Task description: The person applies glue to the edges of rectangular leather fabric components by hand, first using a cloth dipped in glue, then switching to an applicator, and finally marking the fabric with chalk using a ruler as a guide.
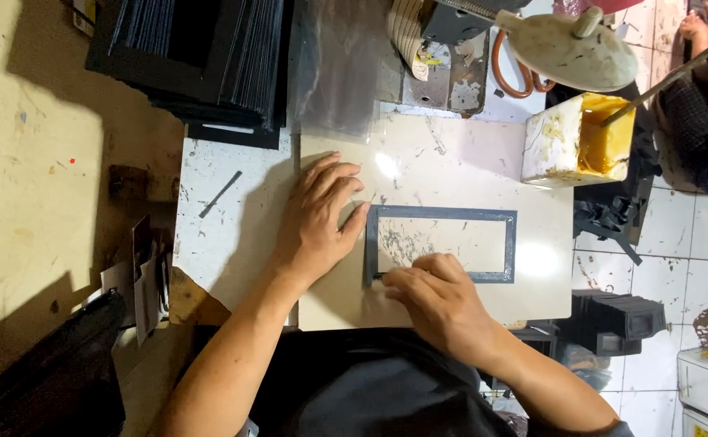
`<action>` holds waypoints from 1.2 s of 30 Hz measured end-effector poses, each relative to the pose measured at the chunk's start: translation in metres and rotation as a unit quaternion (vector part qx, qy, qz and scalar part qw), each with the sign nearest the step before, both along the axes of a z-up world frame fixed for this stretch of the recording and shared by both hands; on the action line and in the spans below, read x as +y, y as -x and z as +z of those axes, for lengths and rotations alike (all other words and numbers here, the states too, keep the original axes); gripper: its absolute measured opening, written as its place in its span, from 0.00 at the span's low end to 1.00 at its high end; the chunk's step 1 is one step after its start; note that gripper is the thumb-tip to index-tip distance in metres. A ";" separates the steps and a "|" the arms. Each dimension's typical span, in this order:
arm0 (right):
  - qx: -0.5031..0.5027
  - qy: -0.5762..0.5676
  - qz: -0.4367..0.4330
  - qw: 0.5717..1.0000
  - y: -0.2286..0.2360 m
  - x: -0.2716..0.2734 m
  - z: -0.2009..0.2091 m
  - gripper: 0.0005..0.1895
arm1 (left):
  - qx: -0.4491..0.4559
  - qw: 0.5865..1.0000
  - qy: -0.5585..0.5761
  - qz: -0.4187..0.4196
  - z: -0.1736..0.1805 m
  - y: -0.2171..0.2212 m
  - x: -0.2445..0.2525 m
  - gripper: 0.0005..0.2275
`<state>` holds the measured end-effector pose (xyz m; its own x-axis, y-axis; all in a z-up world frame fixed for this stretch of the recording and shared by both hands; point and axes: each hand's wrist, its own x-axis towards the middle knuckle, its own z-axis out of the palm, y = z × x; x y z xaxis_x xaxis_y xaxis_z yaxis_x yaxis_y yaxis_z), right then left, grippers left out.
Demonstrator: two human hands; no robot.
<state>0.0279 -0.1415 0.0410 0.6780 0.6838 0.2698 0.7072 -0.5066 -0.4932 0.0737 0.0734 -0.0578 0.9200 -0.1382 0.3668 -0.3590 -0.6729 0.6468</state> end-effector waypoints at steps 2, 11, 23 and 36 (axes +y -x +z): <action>0.060 -0.037 0.003 0.998 0.005 -0.019 0.012 0.15 | -0.003 1.000 -0.003 0.003 -0.001 0.000 -0.001 0.08; 0.036 -0.205 -0.202 0.957 -0.075 -0.050 -0.004 0.08 | -0.038 0.998 -0.045 -0.013 -0.002 0.004 -0.001 0.09; -0.090 -0.006 -0.152 0.984 -0.131 -0.046 -0.070 0.18 | -0.029 1.000 0.005 -0.007 0.022 0.002 0.004 0.12; -0.096 -0.015 -0.158 0.983 -0.099 -0.048 -0.035 0.17 | 0.014 0.993 -0.118 -0.022 0.084 -0.096 -0.004 0.24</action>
<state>0.1269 -0.1891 0.0062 0.7904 0.4365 0.4298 0.5976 -0.7035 -0.3846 0.1699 0.0689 0.0258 0.9207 -0.2570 0.2936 -0.3748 -0.7917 0.4825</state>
